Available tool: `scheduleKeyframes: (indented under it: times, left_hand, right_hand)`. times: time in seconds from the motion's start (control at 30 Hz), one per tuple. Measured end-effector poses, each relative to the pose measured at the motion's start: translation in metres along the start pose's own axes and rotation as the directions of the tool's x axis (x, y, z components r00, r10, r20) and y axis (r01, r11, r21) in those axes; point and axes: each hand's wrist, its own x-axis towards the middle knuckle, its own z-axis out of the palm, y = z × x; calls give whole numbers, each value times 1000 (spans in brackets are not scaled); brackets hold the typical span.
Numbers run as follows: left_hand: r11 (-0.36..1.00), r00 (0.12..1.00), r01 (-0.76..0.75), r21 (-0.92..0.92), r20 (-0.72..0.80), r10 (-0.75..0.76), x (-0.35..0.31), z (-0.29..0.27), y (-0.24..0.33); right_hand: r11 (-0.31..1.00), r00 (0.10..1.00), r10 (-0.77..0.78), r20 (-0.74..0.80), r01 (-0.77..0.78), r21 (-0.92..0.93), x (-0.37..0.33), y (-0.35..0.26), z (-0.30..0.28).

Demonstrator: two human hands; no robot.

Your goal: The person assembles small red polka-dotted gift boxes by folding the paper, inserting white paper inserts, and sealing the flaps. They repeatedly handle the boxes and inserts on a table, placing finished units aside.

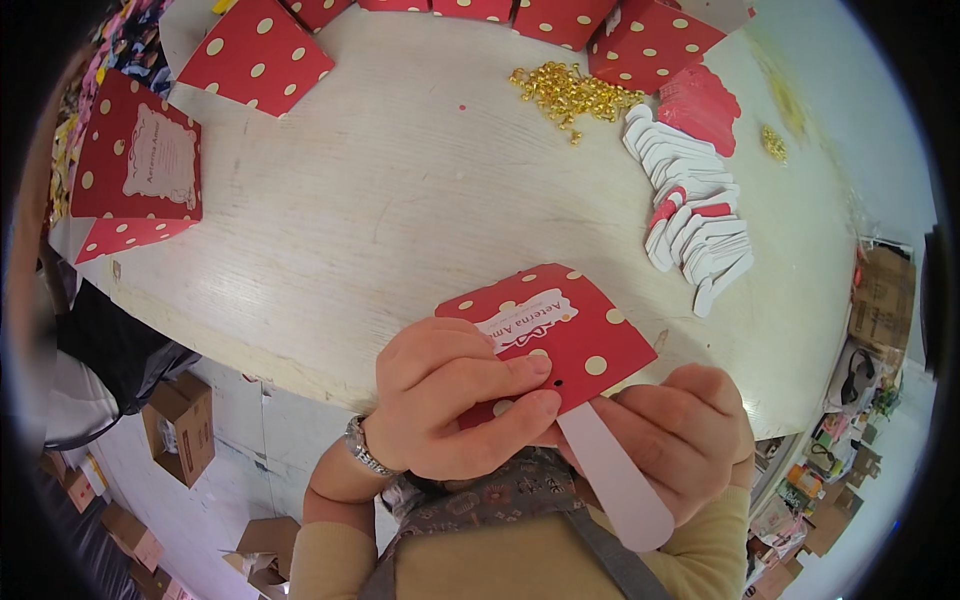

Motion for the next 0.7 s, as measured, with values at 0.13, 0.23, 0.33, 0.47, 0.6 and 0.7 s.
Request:
scheduleKeyframes:
  times: [0.13,0.23,0.33,0.47,0.6,0.7]
  left_hand:
    - [1000,1000,9,-11,3,-9,-2,1,-2]
    - [999,1000,11,36,2,-11,-5,0,3]
    - [999,999,-32,41,-22,32,-6,2,1]
    - [1000,999,-14,18,-32,15,-7,4,1]
    - [995,999,49,-82,-12,-50,-2,1,-4]
    - [991,998,61,-115,8,-60,-1,-1,-4]
  right_hand:
    - [998,998,62,-6,-62,0,-3,-5,-1]
    - [991,996,93,5,-93,99,-2,-2,2]
    - [960,983,178,36,-181,215,-2,-1,1]
    - [948,973,228,26,-228,221,-2,-6,2]
    - [994,993,95,-72,-91,54,-6,-5,10]
    - [999,991,-25,-128,23,-23,-13,-4,15]
